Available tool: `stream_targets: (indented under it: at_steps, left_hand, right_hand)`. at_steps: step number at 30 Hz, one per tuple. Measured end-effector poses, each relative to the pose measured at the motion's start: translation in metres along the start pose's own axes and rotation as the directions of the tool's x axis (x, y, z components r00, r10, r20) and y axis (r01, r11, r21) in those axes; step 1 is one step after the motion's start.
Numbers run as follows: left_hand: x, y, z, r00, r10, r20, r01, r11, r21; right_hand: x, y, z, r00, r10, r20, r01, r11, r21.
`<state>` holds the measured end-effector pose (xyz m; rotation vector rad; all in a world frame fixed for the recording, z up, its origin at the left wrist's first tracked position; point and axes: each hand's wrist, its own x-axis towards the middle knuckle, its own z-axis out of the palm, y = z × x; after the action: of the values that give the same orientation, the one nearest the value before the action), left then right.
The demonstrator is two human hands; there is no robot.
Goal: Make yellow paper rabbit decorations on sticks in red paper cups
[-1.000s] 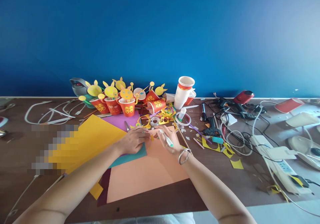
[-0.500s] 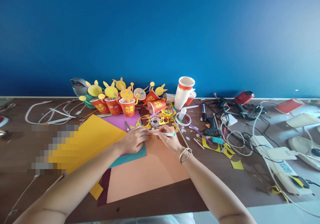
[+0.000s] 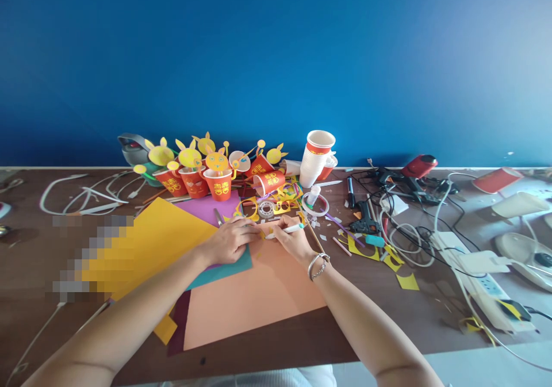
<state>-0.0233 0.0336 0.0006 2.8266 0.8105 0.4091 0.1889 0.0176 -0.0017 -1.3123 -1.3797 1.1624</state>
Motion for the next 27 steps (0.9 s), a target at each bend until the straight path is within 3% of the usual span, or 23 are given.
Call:
stream_targets:
  at_steps: [14,27]
  left_hand:
    - [0.001,0.001,-0.002,1.000,-0.001,0.011,0.001,1.000,0.006]
    - [0.001,0.001,-0.001,1.000,-0.007,0.013,0.007,1.000,0.015]
  right_hand:
    - [0.002,0.003,0.000,0.995,-0.090,0.040,0.094,0.987,-0.131]
    - [0.003,0.010,0.001,0.998,-0.042,0.054,0.047,0.994,-0.099]
